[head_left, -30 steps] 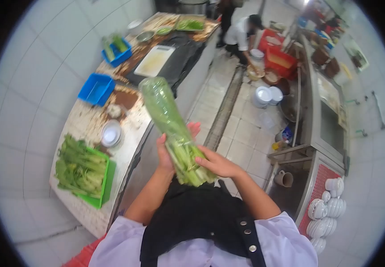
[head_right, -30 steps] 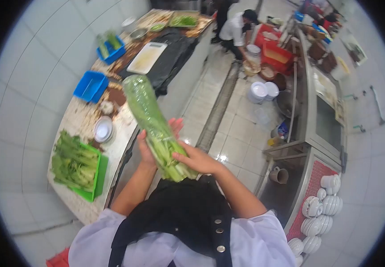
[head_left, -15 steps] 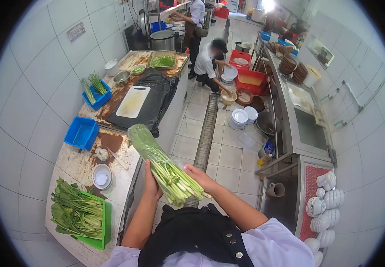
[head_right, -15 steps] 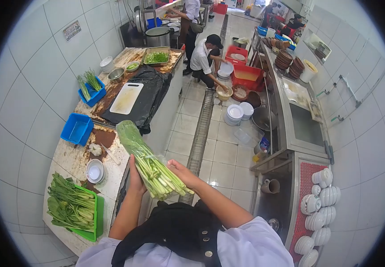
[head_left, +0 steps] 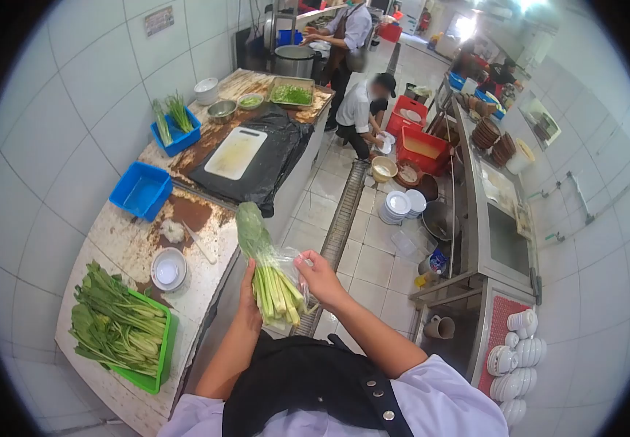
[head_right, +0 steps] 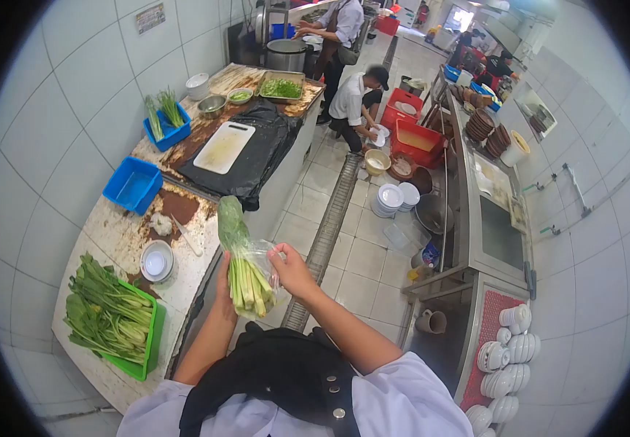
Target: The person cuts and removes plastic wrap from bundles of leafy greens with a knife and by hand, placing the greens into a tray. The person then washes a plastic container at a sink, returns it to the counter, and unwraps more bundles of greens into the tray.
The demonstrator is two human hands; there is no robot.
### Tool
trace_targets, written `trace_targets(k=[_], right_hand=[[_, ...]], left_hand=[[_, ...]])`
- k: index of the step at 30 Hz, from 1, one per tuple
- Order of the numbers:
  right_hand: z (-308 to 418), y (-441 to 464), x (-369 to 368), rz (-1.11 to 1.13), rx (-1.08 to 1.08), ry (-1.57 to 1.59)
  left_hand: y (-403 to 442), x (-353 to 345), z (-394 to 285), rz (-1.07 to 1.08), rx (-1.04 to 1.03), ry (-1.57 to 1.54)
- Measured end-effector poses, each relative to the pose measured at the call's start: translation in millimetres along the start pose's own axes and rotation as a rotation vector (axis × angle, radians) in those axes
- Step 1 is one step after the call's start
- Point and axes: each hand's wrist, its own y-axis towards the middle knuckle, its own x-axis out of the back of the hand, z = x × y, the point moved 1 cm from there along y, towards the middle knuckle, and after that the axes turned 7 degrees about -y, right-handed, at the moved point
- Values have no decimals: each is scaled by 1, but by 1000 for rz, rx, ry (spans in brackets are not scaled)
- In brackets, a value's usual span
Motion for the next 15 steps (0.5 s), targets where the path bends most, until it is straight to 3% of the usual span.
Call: trace_targets(k=[3, 4, 7, 10, 13, 15], right_hand=[[2, 5, -11, -15, -114, 214], [6, 6, -12, 3, -110, 247], [31, -1, -10, 60, -129, 216], [54, -16, -2, 270, -141, 80], [32, -13, 3, 392, -69, -70], [34, -18, -11, 243, -173, 132]], left_hand=[[-1, 14, -5, 79, 2, -29], [-4, 6, -5, 0, -19, -40], [-7, 15, -9, 19, -39, -105], [-9, 13, -13, -52, -160, -41], [-8, 29, -28, -65, -226, 36], [-6, 37, -33, -58, -245, 77]])
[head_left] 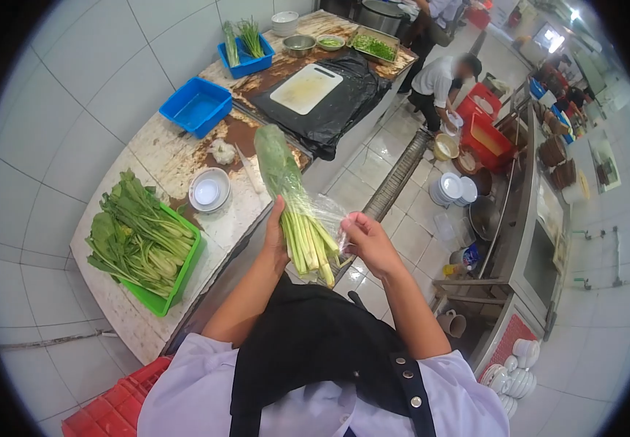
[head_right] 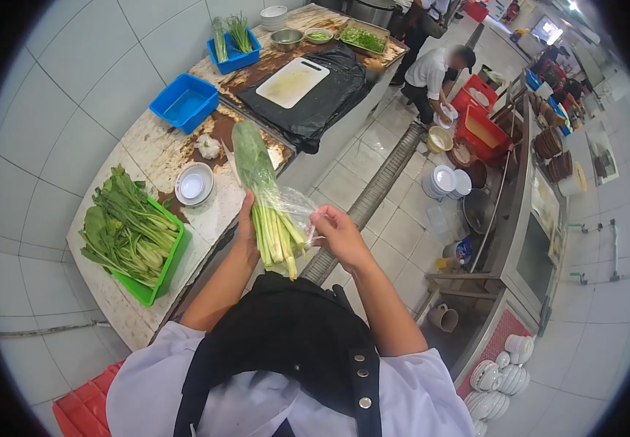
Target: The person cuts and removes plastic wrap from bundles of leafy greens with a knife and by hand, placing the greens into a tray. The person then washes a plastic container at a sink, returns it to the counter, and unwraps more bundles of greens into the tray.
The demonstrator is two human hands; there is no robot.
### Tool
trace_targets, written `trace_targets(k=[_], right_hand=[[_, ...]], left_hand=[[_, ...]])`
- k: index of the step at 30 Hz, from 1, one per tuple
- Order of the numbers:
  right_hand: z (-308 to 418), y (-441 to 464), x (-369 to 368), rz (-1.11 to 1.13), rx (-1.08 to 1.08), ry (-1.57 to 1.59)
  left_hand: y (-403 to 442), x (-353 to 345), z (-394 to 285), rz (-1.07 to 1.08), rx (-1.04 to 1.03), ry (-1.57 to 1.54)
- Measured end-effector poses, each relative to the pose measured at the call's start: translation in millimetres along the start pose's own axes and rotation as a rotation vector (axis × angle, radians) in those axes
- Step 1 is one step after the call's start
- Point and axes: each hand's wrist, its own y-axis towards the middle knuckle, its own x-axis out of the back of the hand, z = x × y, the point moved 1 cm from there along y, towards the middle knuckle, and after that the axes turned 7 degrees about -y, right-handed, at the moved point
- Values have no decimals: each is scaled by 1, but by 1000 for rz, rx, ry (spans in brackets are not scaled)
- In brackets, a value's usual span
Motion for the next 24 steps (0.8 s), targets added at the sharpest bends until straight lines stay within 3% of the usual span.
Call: trace_targets(k=[2, 5, 11, 14, 18, 21, 23, 24], right_hand=[[0, 0, -7, -91, -76, 161], [-31, 21, -5, -145, 19, 168], [-12, 18, -13, -133, 51, 289], [4, 6, -6, -205, 208, -43], [12, -9, -11, -240, 319, -194], [22, -14, -19, -398, 538, -481], [33, -10, -19, -511, 747, -645], [36, -5, -15, -521, 746, -666]], left_hand=[[-1, -5, 2, 20, -18, 15], [-7, -17, 4, 137, 64, -117], [-27, -71, 6, 43, -11, -179], [-14, -40, 0, -21, -76, -43], [-8, -33, -16, 71, -161, -35], [-24, -73, -24, 146, -116, -182], [-17, -71, -25, 271, -94, -295], [-13, -64, -26, 288, -62, -304]])
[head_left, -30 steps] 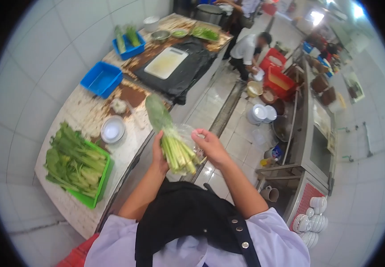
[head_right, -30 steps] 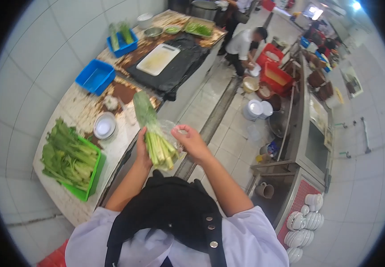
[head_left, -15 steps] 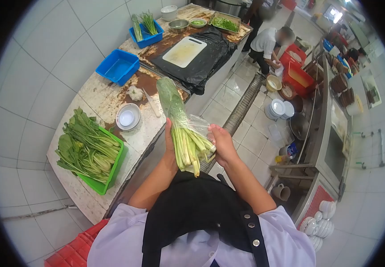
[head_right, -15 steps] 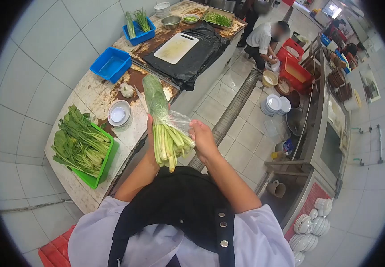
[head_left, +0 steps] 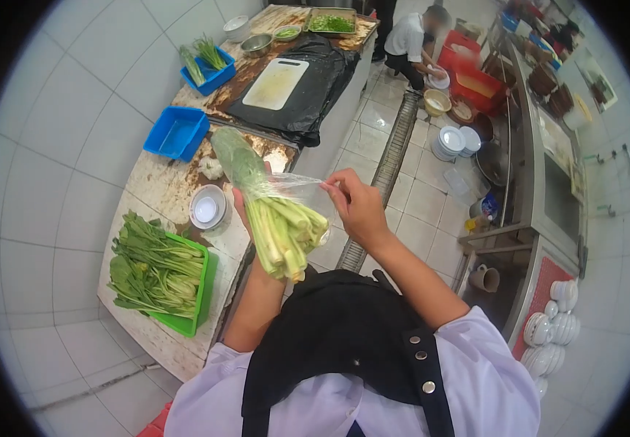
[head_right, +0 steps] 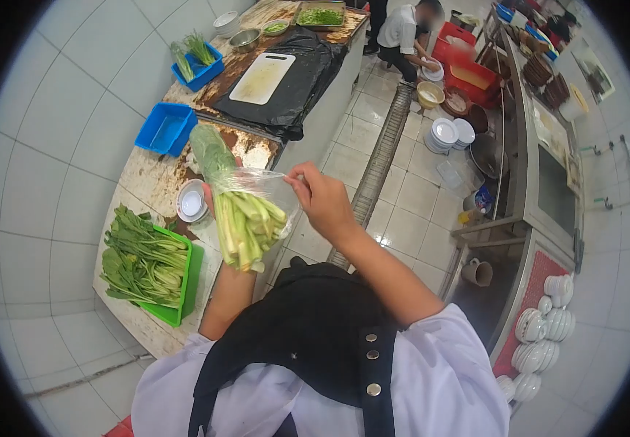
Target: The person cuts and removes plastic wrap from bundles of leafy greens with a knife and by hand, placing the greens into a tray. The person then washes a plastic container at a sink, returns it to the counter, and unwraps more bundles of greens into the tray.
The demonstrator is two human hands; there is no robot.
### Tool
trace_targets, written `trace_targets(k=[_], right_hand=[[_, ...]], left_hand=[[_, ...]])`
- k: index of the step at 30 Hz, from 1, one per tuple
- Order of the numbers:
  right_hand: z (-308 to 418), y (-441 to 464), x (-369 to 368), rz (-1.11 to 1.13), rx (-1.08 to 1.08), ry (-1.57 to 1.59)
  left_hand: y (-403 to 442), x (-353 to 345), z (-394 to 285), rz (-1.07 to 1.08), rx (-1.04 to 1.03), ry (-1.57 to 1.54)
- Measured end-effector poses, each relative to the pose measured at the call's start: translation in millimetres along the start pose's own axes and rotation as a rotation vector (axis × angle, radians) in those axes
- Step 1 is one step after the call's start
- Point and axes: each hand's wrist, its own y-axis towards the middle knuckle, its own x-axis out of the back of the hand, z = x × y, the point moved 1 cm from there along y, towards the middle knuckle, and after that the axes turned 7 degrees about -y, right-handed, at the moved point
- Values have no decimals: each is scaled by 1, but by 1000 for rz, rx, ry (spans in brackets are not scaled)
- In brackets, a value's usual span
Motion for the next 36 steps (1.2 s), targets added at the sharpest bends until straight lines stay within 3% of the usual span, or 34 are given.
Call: trace_targets(k=[3, 5, 7, 10, 11, 14, 15, 18, 21, 24, 27, 30, 32, 36], right_hand=[[-7, 7, 5, 18, -19, -38], [-8, 7, 4, 72, -61, -5], [-8, -2, -6, 127, -276, 493], [7, -22, -4, 259, -611, 1013], [13, -29, -3, 313, -728, 1145], [19, -47, -6, 381, -576, 973], [16, -50, -7, 380, -622, 968], [17, -59, -18, 268, -840, 1225], [18, -60, -9, 297, -867, 1469], [26, -55, -5, 284, -964, 1440], [30, -53, 0, 415, -912, 1582], [24, -48, -7, 526, -752, 1451], [11, -42, -18, 514, -689, 1256], [-14, -12, -27, 364, -616, 996]], left_hand=[[2, 8, 2, 26, 72, -72], [-4, -1, 5, -105, 32, -119], [-7, -31, 17, -310, -142, -70], [-8, 5, -5, 112, 90, -128], [-6, 13, -10, 73, -13, 37], [-17, -15, -3, 24, -158, 90], [-22, -19, -3, -2, -153, 102], [-28, -31, 2, -99, -209, 168], [-34, -37, 7, -149, -218, 210], [-39, -35, 5, -118, -135, 207], [-37, -39, -6, -72, -149, 197], [-52, -48, -12, -96, -67, -75], [-50, -11, -20, -156, -23, -286], [-51, -27, 23, -160, 59, -446]])
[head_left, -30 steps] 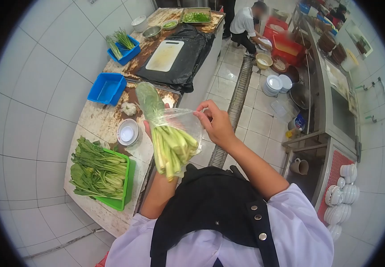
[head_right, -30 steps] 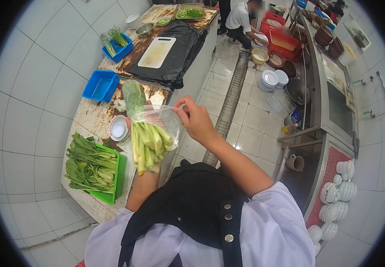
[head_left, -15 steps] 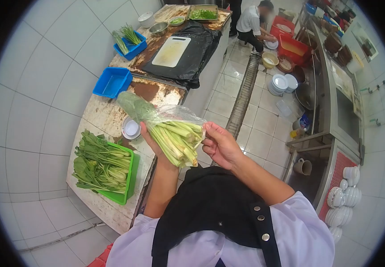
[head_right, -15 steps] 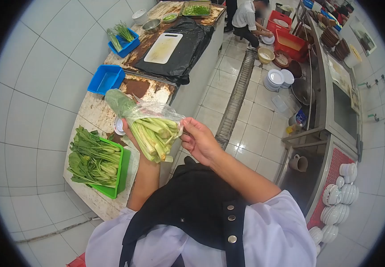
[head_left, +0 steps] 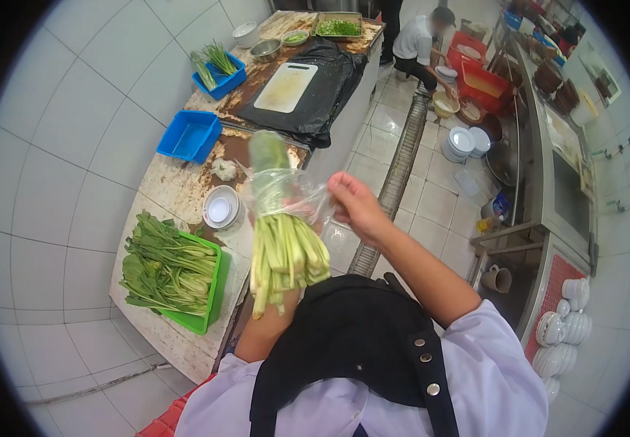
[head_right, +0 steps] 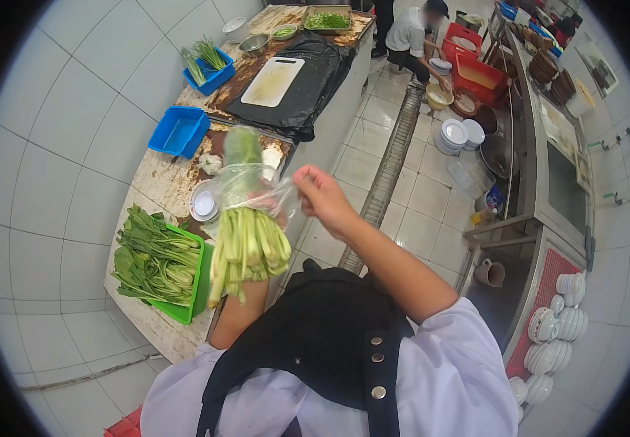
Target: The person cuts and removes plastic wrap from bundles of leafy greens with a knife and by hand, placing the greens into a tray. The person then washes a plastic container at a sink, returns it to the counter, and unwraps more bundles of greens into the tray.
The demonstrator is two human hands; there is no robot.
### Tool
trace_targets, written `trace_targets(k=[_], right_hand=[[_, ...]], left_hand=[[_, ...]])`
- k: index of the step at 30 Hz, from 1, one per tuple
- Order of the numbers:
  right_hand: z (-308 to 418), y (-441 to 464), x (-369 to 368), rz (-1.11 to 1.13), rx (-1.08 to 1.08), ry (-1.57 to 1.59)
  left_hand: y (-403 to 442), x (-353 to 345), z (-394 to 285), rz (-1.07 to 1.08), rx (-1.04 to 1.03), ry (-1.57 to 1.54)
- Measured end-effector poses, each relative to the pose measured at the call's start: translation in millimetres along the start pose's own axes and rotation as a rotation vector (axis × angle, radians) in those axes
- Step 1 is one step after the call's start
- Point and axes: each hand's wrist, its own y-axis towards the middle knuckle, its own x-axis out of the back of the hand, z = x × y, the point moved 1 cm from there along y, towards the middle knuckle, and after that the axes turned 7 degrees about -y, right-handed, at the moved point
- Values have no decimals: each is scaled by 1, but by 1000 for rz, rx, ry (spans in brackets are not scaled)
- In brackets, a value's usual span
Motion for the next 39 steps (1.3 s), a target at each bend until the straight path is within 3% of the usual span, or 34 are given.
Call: trace_targets(k=[1, 4, 5, 8, 10, 13, 16, 19, 22, 23, 26, 32, 35, 39], right_hand=[[15, 7, 0, -108, 60, -56], [43, 46, 34, -63, 191, -109], [48, 60, 42, -48, 163, -188], [49, 84, 49, -52, 138, -444], [53, 88, 48, -133, 203, -638], [51, 73, 51, -340, 606, -1132], [75, 29, 30, -50, 77, -976], [65, 13, 13, 385, -141, -987], [45, 20, 3, 461, 13, -988], [43, 27, 6, 551, 14, -826], [45, 32, 4, 511, 87, -672], [50, 40, -10, 528, -94, -642], [39, 48, -13, 478, -72, -581], [20, 67, -1, 431, -197, -450]], left_hand=[[1, 2, 8, -2, 20, -39], [15, 43, 4, 98, 162, 163], [18, 46, 6, 213, 274, 15], [23, 31, 13, 176, 360, 246], [25, 23, 11, 192, 384, 215], [23, 17, 0, 47, 302, 129], [44, 50, -49, 73, 203, 644], [41, 33, -35, -47, -28, 802], [41, 20, -20, -62, -166, 897], [37, 10, -12, -43, -216, 965], [40, 18, -4, 39, -345, 1156], [47, 18, 9, 44, -646, 1351], [51, 15, -4, 19, -532, 1163], [46, 2, -19, 77, -390, 1132]])
